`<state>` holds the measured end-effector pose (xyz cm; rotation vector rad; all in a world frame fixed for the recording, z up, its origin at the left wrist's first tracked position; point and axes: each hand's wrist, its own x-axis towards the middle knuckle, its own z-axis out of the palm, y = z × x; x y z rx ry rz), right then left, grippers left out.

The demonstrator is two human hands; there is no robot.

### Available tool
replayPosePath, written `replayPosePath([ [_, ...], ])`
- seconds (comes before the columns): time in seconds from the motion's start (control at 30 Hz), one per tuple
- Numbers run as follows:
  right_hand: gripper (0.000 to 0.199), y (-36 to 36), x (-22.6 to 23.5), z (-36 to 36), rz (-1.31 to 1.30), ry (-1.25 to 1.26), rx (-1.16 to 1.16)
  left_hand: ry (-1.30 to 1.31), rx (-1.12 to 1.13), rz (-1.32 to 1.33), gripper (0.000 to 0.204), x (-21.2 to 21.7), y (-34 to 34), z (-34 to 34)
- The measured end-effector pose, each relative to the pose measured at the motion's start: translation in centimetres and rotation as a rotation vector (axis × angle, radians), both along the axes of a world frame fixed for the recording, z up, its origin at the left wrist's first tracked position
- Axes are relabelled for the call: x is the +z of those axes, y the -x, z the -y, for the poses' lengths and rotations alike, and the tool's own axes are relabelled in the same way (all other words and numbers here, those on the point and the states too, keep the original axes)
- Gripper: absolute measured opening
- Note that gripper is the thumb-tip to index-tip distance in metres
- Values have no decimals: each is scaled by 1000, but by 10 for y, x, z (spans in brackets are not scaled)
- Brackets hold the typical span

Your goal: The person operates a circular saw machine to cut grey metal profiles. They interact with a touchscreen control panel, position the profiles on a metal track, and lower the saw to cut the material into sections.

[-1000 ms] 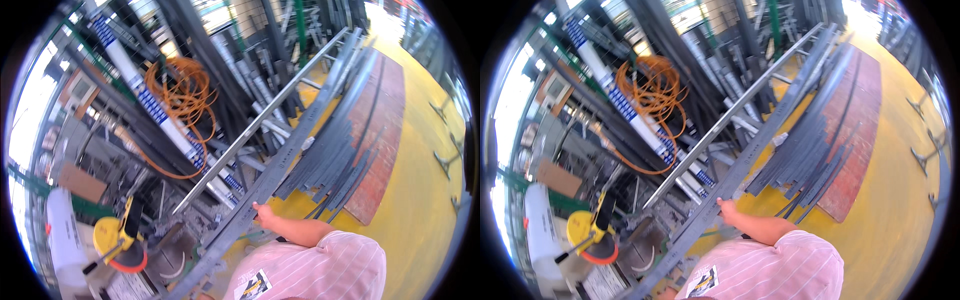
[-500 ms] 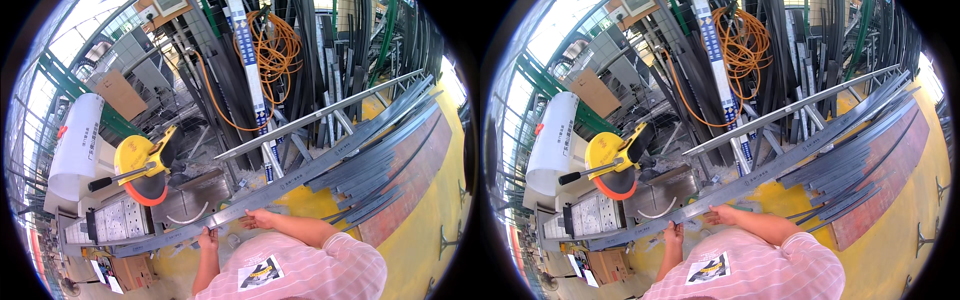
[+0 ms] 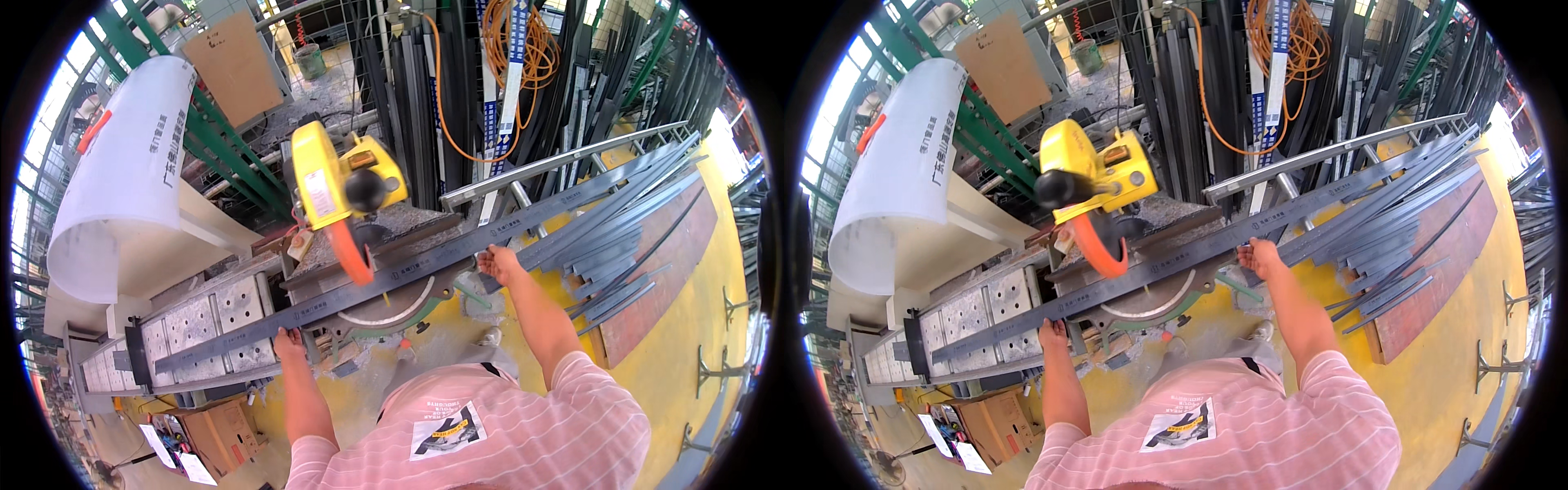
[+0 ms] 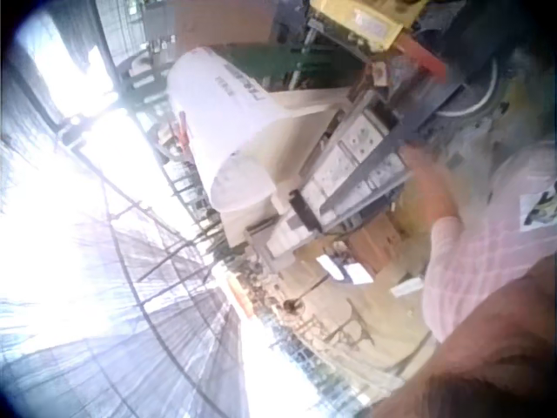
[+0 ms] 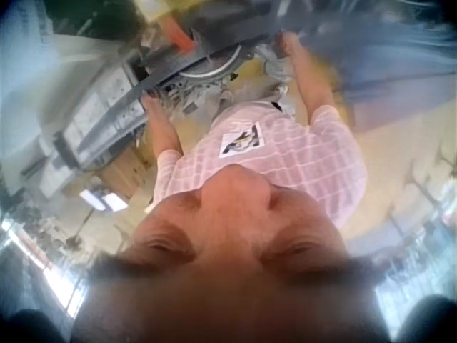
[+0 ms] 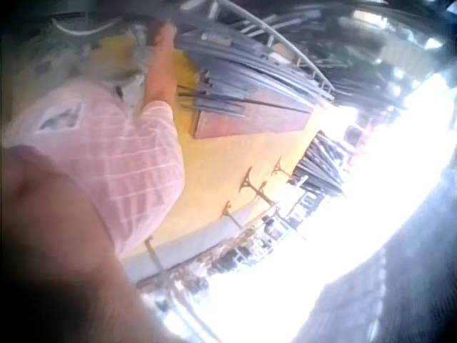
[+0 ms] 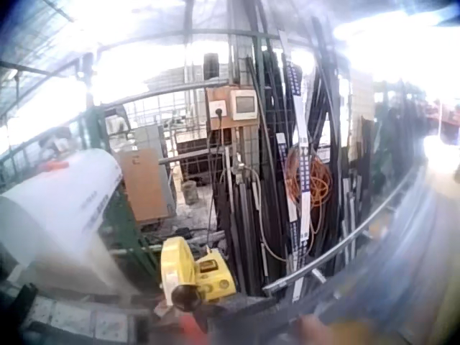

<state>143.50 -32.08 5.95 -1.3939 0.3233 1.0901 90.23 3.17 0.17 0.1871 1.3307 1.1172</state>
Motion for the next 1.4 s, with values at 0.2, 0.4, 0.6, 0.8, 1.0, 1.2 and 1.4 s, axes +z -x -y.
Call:
replayPosePath([
  [0.2, 25, 3, -13, -54, 140, 164, -27, -91, -4, 75, 34, 3, 22, -23],
  [0.4, 18, -4, -50, -56, 126, 198, -190, 132, -561, -40, 17, 45, -43, -2],
  [0.6, 14, 29, -44, -92, 125, 92, -240, 108, -793, -149, 21, 39, -64, 0],
  [0.8, 14, 34, -76, -91, 67, -21, -255, 57, -769, -92, 20, 32, -62, 0],
  [1.0, 20, 51, -81, -95, 93, 86, -194, 90, -690, -149, 21, 31, -58, 0],
  [1.2, 29, 77, 91, -123, 522, -69, 148, 98, -641, -185, 24, 28, -78, 0],
  [1.4, 68, 206, 366, -154, 855, -1030, 146, 147, -634, -200, 21, 24, -73, -6],
])
